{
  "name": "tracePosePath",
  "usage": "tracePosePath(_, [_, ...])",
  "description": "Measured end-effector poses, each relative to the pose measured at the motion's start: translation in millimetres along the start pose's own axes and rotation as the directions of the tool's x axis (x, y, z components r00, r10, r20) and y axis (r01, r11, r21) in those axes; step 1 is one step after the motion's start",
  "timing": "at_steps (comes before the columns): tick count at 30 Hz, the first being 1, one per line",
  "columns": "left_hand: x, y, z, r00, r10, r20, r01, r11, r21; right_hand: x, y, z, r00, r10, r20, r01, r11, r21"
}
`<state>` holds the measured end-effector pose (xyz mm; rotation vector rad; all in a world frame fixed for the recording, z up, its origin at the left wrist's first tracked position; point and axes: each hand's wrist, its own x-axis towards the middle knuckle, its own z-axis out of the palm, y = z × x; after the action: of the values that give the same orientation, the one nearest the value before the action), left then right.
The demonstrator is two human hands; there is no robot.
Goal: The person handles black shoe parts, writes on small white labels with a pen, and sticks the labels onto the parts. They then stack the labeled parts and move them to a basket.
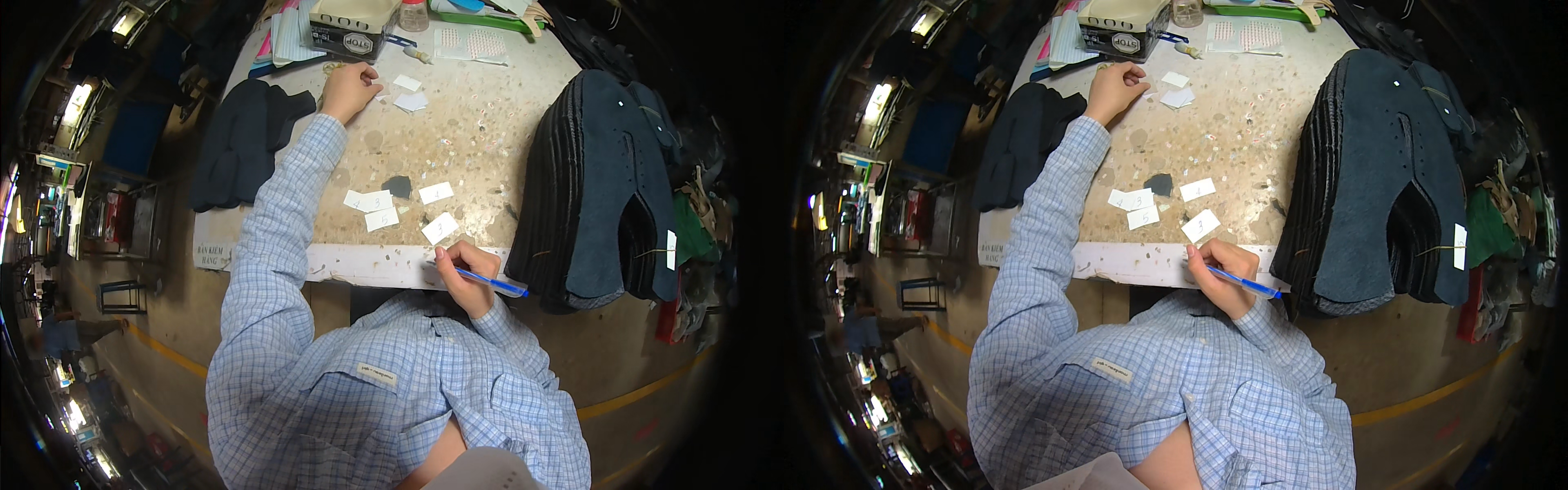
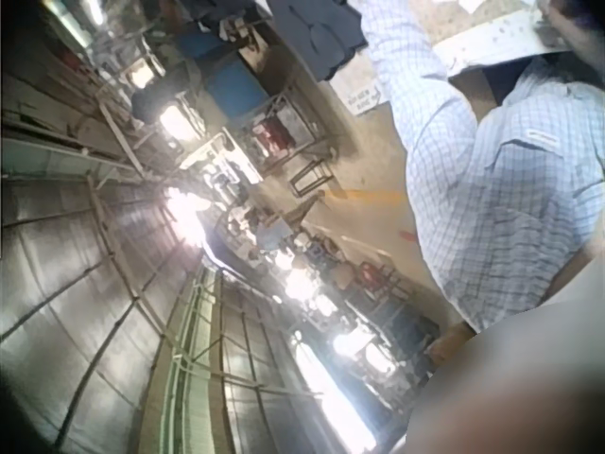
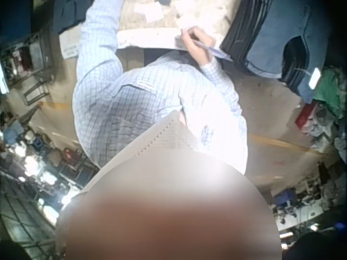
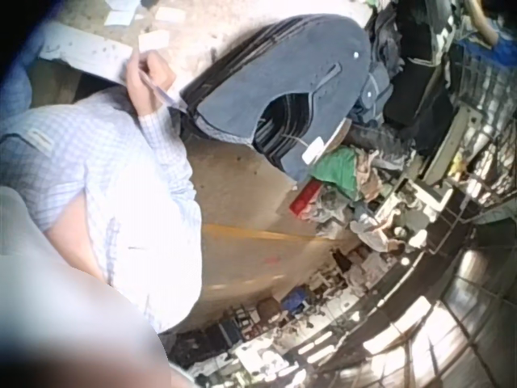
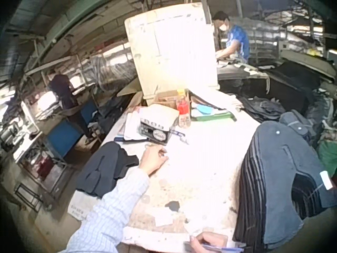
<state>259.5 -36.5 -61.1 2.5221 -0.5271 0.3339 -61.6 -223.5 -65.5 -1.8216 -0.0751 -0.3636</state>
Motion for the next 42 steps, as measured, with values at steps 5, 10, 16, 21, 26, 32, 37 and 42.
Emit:
tracePosePath(5, [-18.6, 22.9, -26.7, 0.997, -0.033, -0.074, 0.027, 0.996, -0.087, -0.5, 1.0, -1.4, 1.0, 0.012, 0.019, -0.011, 1.0, -0.029])
tracePosePath(10, [-113.0, 78.5, -71.1, 0.977, 0.208, -0.052, -0.211, 0.895, -0.393, 5.9, -7.3, -11.4, 0.976, 0.214, 0.036, -0.217, 0.967, 0.131])
tracePosePath(16, [-244.4, 119.4, -63.4, 0.861, 0.503, 0.077, -0.482, 0.855, -0.193, 22.5, -12.5, -14.3, 0.993, 0.109, 0.034, -0.109, 0.994, -0.011])
tracePosePath(21, [-272.2, 116.6, -49.1, 0.866, 0.498, 0.037, -0.487, 0.858, -0.161, 21.3, -6.0, 5.6, 0.987, 0.104, 0.126, -0.09, 0.99, -0.112])
tracePosePath(26, [-276.5, 114.4, -47.9, 0.873, 0.485, 0.042, -0.478, 0.871, -0.116, 17.9, -3.0, 11.6, 0.99, 0.078, 0.12, -0.06, 0.987, -0.146])
tracePosePath(32, [-274.0, 114.0, -46.9, 0.879, 0.476, 0.016, -0.471, 0.875, -0.112, 19.1, -4.1, 11.7, 0.982, 0.053, 0.18, -0.029, 0.99, -0.136])
tracePosePath(37, [-274.4, 113.4, -46.6, 0.883, 0.47, 0.01, -0.465, 0.877, -0.119, 18.8, -0.8, 12.2, 0.979, 0.026, 0.201, 0.004, 0.989, -0.146])
tracePosePath(42, [-275.3, 113.3, -44.6, 0.893, 0.451, 0.01, -0.445, 0.885, -0.136, 16.4, 1.2, 11.4, 0.984, 0.035, 0.174, -0.004, 0.984, -0.176])
